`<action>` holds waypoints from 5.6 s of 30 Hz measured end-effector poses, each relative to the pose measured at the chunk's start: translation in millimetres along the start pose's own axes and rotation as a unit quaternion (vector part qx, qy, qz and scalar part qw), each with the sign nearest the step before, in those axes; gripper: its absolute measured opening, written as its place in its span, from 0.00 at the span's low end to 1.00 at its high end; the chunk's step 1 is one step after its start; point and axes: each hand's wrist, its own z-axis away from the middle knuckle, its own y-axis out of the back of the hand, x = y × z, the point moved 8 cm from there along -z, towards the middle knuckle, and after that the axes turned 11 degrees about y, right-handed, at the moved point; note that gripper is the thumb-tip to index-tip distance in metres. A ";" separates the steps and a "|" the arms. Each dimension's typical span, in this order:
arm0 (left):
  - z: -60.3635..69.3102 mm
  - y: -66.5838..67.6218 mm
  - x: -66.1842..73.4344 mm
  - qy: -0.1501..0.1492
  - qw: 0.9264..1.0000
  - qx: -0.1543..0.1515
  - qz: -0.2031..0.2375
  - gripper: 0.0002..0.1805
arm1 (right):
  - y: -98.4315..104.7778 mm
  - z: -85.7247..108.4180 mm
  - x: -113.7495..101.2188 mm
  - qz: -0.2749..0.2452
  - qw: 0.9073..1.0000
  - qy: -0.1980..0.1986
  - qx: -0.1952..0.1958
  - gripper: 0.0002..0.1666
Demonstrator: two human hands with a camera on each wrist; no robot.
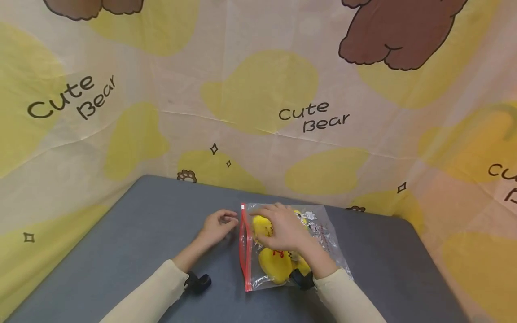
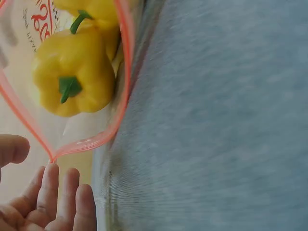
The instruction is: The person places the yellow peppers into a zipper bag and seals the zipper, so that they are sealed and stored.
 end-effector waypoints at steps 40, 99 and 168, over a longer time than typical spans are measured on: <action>-30.0 -13.1 13.0 0.033 0.998 0.044 0.040 0.12 | -74.3 -74.9 95.0 -0.110 0.977 -0.082 -0.160 0.08; -20.1 -18.3 48.5 -0.015 0.990 0.057 0.127 0.09 | -21.7 -71.2 97.5 -0.211 0.967 -0.136 -0.042 0.11; 98.7 -22.4 -1.8 -0.020 0.989 -0.147 -0.016 0.08 | -0.3 -52.7 131.2 -0.226 0.944 -0.233 0.065 0.10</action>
